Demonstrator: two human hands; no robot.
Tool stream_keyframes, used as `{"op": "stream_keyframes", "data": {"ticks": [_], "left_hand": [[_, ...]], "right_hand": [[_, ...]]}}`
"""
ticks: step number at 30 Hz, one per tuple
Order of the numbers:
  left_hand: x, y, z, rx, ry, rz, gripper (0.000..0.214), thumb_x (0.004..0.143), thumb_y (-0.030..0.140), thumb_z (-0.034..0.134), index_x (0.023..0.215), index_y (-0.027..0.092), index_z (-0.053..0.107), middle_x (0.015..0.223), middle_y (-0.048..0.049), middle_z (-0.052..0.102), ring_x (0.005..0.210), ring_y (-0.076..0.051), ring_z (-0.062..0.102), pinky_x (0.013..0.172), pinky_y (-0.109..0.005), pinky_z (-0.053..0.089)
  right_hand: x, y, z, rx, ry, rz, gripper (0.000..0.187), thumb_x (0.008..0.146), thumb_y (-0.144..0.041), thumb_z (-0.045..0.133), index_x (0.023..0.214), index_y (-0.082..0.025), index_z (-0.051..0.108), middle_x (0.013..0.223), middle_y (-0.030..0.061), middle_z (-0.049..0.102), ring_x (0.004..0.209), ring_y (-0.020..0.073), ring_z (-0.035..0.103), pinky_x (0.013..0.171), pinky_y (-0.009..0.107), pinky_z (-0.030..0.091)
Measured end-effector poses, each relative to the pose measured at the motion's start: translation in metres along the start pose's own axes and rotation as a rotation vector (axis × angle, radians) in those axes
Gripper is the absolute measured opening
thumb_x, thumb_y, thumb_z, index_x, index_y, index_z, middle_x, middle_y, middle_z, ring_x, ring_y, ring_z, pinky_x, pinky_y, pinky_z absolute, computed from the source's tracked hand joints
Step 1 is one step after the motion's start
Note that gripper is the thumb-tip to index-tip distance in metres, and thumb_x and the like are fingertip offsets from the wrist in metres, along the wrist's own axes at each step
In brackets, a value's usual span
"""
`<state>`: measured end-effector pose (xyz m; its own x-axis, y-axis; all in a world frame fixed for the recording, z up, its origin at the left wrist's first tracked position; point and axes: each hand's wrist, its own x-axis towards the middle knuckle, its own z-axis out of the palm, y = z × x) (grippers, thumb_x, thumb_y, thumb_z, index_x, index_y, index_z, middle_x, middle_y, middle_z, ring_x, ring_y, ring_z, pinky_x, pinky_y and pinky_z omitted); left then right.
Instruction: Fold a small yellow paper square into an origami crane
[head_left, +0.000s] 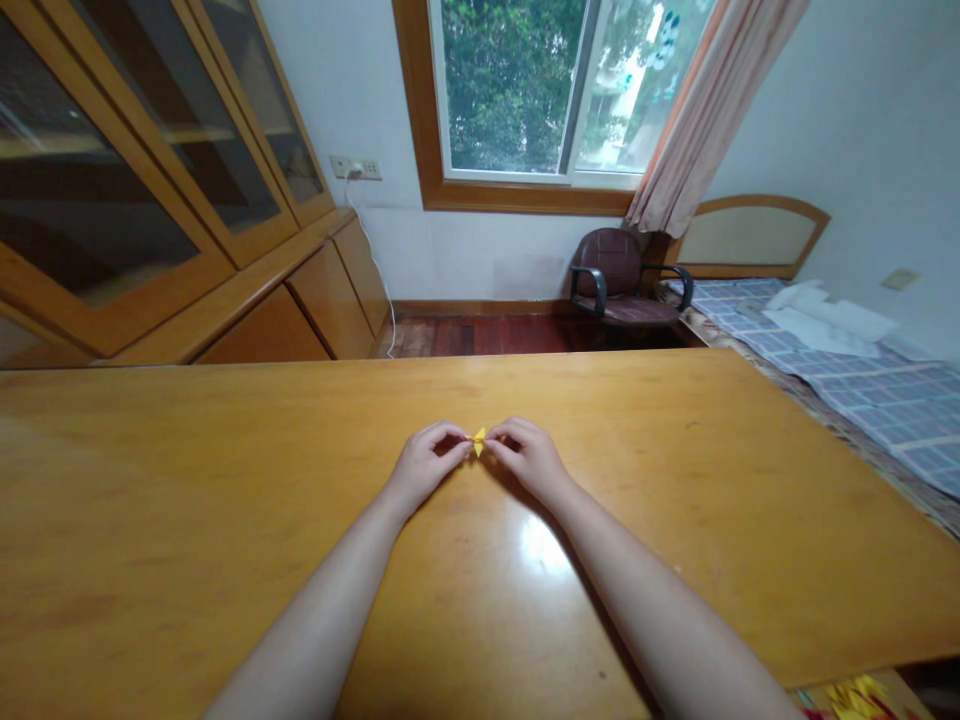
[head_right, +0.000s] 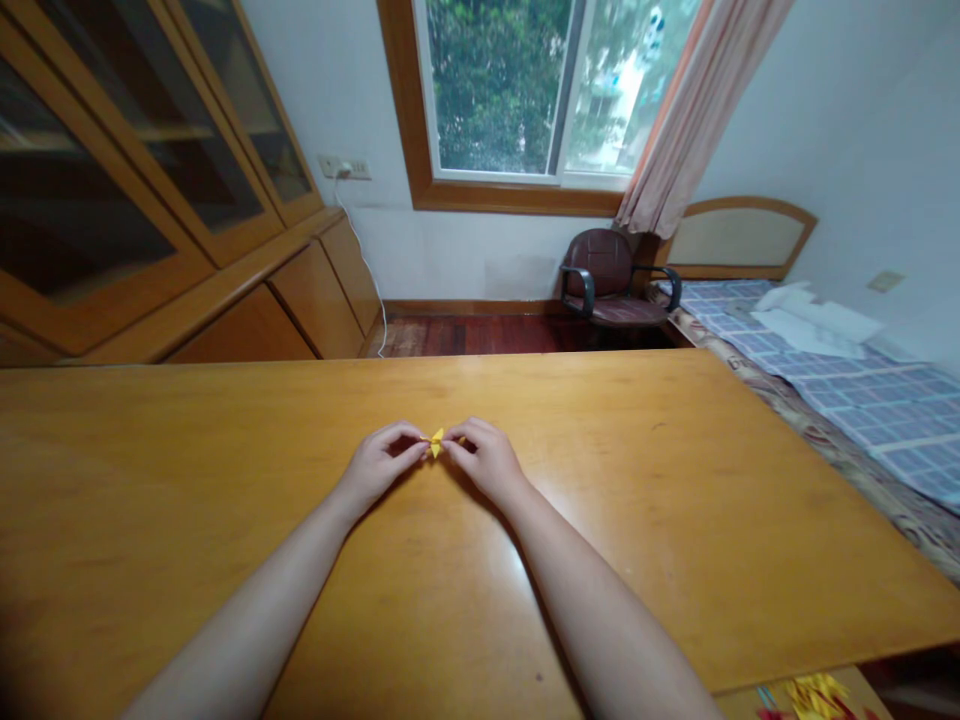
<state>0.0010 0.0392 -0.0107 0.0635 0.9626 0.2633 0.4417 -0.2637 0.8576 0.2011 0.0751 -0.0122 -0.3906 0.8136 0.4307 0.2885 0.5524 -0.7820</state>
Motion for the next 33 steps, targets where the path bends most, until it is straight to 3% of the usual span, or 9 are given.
{"op": "stream_keyframes", "data": {"ticks": [7, 14, 22, 33], "left_hand": [[-0.001, -0.005, 0.002, -0.119, 0.007, -0.056, 0.024, 0.081, 0.038, 0.069, 0.096, 0.019, 0.069, 0.09, -0.0053, 0.071, 0.081, -0.018, 0.066, 0.075, -0.029, 0.052], [0.0, 0.007, -0.001, -0.006, -0.014, 0.047, 0.016, 0.083, 0.036, 0.066, 0.086, 0.021, 0.072, 0.084, -0.0041, 0.069, 0.08, -0.018, 0.065, 0.075, -0.028, 0.05], [0.0, 0.002, -0.002, -0.016, -0.014, 0.039, 0.015, 0.085, 0.034, 0.064, 0.085, 0.02, 0.07, 0.083, -0.0043, 0.068, 0.079, -0.018, 0.064, 0.074, -0.028, 0.05], [0.0, 0.003, -0.002, -0.039, -0.027, 0.045, 0.014, 0.085, 0.033, 0.065, 0.084, 0.02, 0.071, 0.083, -0.0039, 0.067, 0.079, -0.017, 0.065, 0.074, -0.027, 0.05]], "right_hand": [[-0.001, 0.0, 0.0, -0.012, 0.009, -0.013, 0.006, 0.085, -0.02, 0.067, 0.081, -0.019, 0.071, 0.078, 0.0036, 0.069, 0.072, 0.015, 0.061, 0.068, 0.026, 0.048], [0.0, -0.001, 0.0, -0.022, -0.028, -0.038, 0.007, 0.086, -0.022, 0.066, 0.082, -0.02, 0.072, 0.08, 0.0038, 0.07, 0.074, 0.0152, 0.063, 0.071, 0.026, 0.049], [0.0, 0.004, 0.001, 0.019, -0.009, 0.025, 0.009, 0.085, -0.025, 0.068, 0.089, -0.021, 0.075, 0.083, 0.0052, 0.074, 0.074, 0.0164, 0.066, 0.069, 0.027, 0.051], [0.0, 0.001, -0.001, -0.008, -0.035, 0.026, 0.008, 0.087, -0.021, 0.065, 0.083, -0.019, 0.073, 0.08, 0.0041, 0.072, 0.074, 0.0155, 0.065, 0.071, 0.026, 0.049]]}}
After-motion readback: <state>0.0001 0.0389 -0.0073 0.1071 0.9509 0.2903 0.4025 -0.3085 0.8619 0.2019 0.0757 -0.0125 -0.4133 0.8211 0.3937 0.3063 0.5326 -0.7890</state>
